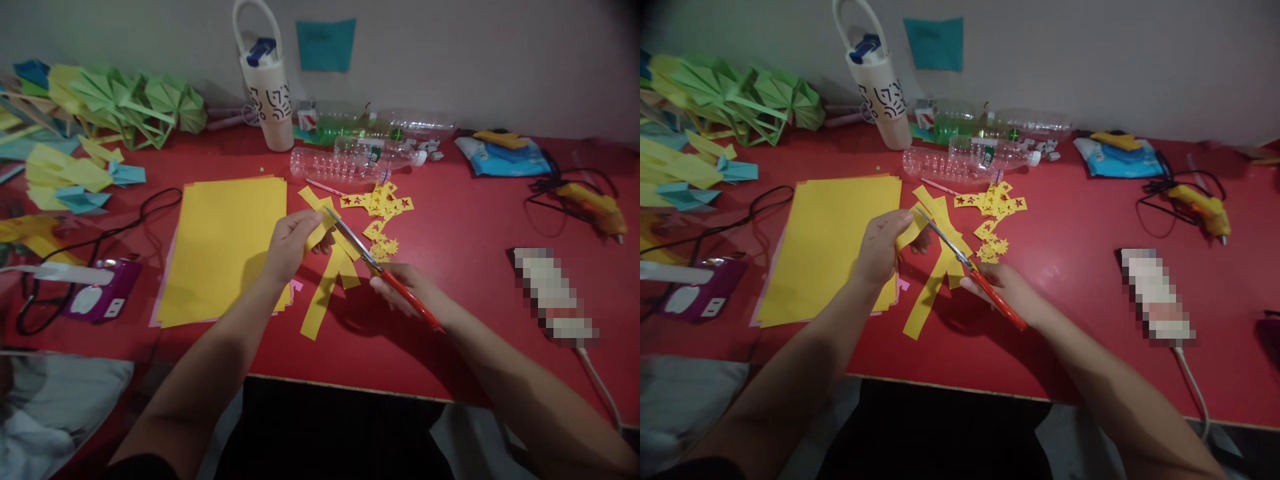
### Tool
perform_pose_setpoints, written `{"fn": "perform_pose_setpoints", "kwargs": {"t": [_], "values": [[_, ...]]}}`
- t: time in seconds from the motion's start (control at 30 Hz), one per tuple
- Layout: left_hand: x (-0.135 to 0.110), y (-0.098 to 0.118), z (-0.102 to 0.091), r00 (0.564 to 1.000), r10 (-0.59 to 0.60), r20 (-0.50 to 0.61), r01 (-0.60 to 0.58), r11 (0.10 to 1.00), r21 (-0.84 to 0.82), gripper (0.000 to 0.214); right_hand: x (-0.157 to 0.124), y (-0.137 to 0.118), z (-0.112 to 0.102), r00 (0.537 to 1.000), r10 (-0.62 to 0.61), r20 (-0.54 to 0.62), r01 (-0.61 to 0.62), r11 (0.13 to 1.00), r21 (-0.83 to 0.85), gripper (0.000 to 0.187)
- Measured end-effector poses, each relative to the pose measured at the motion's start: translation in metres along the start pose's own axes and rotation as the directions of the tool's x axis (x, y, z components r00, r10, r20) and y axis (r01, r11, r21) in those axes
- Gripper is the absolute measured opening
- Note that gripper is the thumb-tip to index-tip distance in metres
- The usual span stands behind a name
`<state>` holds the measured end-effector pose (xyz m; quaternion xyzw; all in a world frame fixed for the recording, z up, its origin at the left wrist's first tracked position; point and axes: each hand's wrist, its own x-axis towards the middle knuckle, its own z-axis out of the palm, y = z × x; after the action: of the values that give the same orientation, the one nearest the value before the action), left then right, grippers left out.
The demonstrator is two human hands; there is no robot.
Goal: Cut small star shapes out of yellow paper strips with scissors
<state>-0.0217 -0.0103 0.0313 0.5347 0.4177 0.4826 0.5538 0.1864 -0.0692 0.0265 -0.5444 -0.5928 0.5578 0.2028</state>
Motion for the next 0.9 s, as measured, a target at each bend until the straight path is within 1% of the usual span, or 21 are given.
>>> {"fn": "perform_pose_setpoints", "kwargs": {"t": [0.1,0.17,0.3,0.4,0.53,0.67,0.9], "values": [[0.004,-0.002,-0.003,0.99,0.103,-0.093,-0.098,0.994,0.054,0.02,-0.001,-0.002,0.0,1.0,0.02,0.002,-0.02,1.0,-0.008,0.057],[0.005,-0.005,-0.004,0.985,0.116,-0.13,-0.112,0.993,0.041,0.014,0.0,0.0,-0.001,1.0,0.02,0.002,-0.02,1.0,-0.014,0.058],[0.005,-0.01,-0.002,0.992,0.092,-0.086,-0.093,0.996,-0.008,0.017,0.002,0.006,0.0,1.0,0.002,0.026,-0.003,1.0,0.007,0.058],[0.003,-0.01,0.001,0.992,0.107,-0.066,-0.109,0.994,-0.028,0.019,0.003,0.012,0.001,0.997,-0.037,0.07,0.034,0.998,0.044,0.06],[0.002,-0.01,0.003,0.99,0.129,-0.065,-0.131,0.991,-0.035,0.023,0.004,0.018,0.003,0.991,-0.085,0.104,0.077,0.993,0.084,0.062],[0.001,-0.008,0.003,0.987,0.152,-0.061,-0.153,0.988,-0.016,0.025,0.003,0.015,0.005,0.986,-0.107,0.124,0.094,0.99,0.106,0.062],[-0.001,-0.006,0.0,0.981,0.187,-0.048,-0.184,0.982,0.047,0.028,0.001,0.008,0.004,0.976,-0.175,0.125,0.163,0.981,0.101,0.058]]}}
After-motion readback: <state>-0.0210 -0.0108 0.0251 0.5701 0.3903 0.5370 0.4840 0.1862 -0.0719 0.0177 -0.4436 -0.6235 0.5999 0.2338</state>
